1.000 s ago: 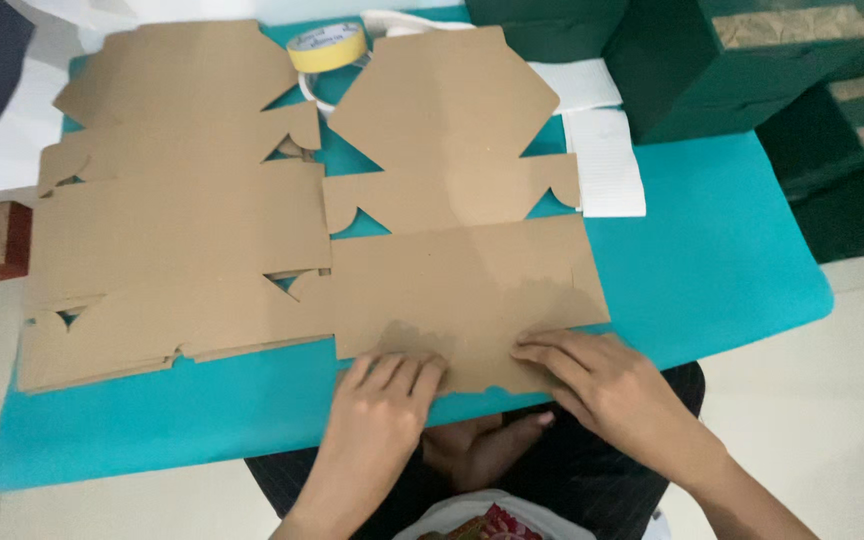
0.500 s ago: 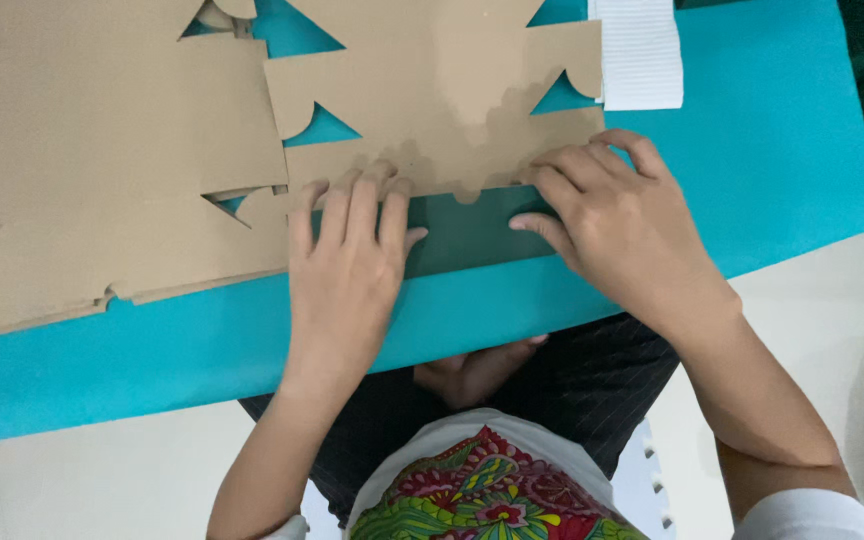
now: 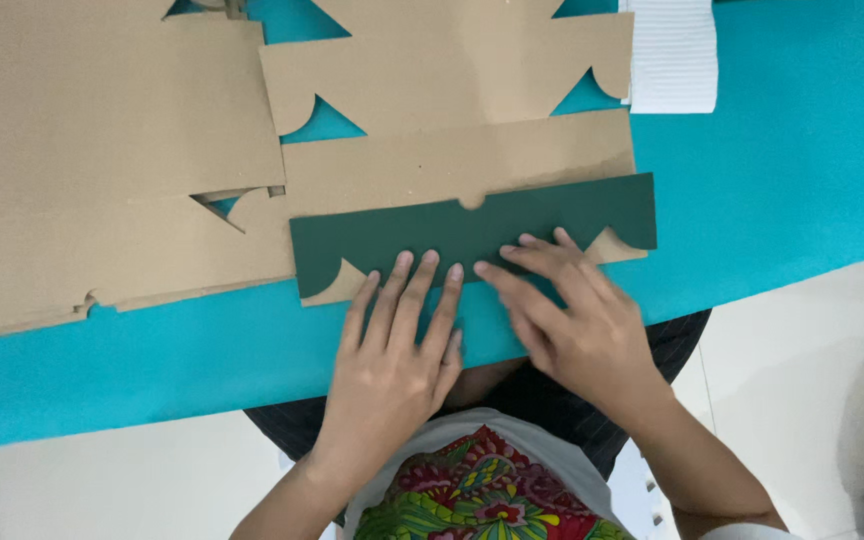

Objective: The person assembles a green cardboard box by folding the flat sheet along pre-cut lines and tucking the flaps into place. They then place a white tissue paper inside the box, close the lid, and set the finished box aside.

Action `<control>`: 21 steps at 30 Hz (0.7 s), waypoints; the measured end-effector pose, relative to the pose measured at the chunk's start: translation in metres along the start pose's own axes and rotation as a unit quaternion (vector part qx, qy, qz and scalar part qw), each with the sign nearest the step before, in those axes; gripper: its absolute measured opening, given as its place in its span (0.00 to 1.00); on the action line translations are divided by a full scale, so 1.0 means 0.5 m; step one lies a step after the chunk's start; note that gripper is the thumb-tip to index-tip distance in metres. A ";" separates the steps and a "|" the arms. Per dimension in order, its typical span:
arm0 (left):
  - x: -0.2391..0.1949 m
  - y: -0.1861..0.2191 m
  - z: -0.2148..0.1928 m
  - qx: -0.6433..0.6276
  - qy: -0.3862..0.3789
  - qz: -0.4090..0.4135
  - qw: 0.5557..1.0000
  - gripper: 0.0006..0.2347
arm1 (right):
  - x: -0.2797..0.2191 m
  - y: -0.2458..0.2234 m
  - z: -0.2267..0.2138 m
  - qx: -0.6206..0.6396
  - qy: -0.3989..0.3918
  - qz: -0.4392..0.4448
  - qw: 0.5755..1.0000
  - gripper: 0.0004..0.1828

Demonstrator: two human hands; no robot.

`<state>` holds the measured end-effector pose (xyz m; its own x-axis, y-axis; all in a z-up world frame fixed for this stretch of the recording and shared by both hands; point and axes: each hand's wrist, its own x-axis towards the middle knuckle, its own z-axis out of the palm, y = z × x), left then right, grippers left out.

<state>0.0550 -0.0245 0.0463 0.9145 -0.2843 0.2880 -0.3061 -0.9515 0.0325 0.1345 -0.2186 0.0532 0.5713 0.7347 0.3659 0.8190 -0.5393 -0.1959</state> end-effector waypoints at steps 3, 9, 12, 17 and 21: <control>0.003 -0.001 0.005 0.007 -0.001 -0.003 1.000 0.19 | -0.008 -0.026 0.018 0.036 -0.006 0.008 0.999 0.19; 0.008 0.006 0.014 0.005 0.036 -0.007 0.999 0.18 | -0.013 -0.033 0.035 0.000 0.031 0.012 0.999 0.18; -0.005 -0.011 0.008 -0.015 0.012 0.001 1.000 0.19 | -0.018 -0.020 0.022 0.009 0.027 0.001 1.000 0.17; -0.029 -0.042 0.001 -0.008 0.019 -0.017 1.000 0.18 | -0.047 0.009 0.019 0.008 0.052 0.028 0.998 0.14; -0.029 -0.036 0.002 -0.013 0.037 -0.049 0.998 0.18 | -0.058 0.016 0.032 0.008 0.065 0.048 0.997 0.14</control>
<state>0.0474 -0.0033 0.0406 0.9188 -0.1789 0.3519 -0.2231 -0.9707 0.0889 0.1255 -0.2377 0.0265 0.6356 0.6204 0.4594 0.7628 -0.5964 -0.2500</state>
